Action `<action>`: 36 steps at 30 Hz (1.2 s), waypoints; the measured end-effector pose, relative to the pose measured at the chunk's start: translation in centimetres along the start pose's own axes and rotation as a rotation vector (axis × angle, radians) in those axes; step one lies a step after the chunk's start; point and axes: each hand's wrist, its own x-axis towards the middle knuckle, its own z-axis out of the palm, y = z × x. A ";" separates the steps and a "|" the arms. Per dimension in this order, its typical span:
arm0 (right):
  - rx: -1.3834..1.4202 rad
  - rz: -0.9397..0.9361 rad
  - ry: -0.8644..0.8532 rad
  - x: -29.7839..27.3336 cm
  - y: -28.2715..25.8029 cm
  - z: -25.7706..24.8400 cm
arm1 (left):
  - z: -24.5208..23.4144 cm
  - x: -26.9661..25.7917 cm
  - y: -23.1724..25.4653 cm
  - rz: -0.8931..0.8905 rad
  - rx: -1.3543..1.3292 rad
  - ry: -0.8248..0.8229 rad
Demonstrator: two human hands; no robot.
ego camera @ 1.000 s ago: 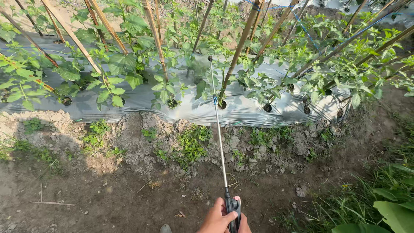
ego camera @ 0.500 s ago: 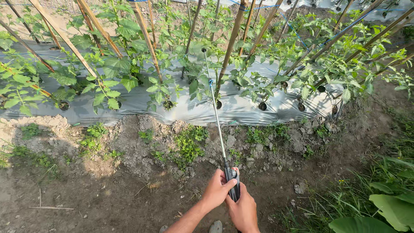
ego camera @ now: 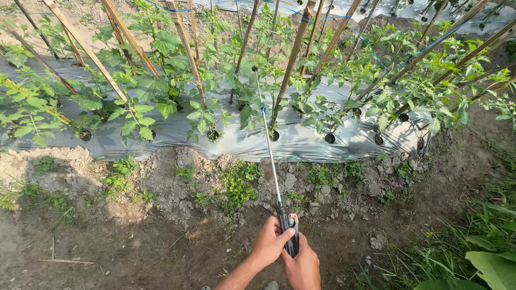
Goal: The person uses a sprayer wand to apply liquid to several rows of plants supported by wooden stakes in an outdoor garden.
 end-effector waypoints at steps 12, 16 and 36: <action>0.107 -0.066 0.095 -3.3 -1.8 1.6 | -0.6 -2.4 -2.0 0.031 -0.418 0.046; 0.047 -0.092 0.029 -2.7 -6.9 -0.4 | -2.8 -0.2 -0.9 0.144 -0.477 0.075; 0.046 -0.207 0.119 -4.9 -12.9 -1.1 | -7.6 -1.3 3.6 0.164 -0.452 0.014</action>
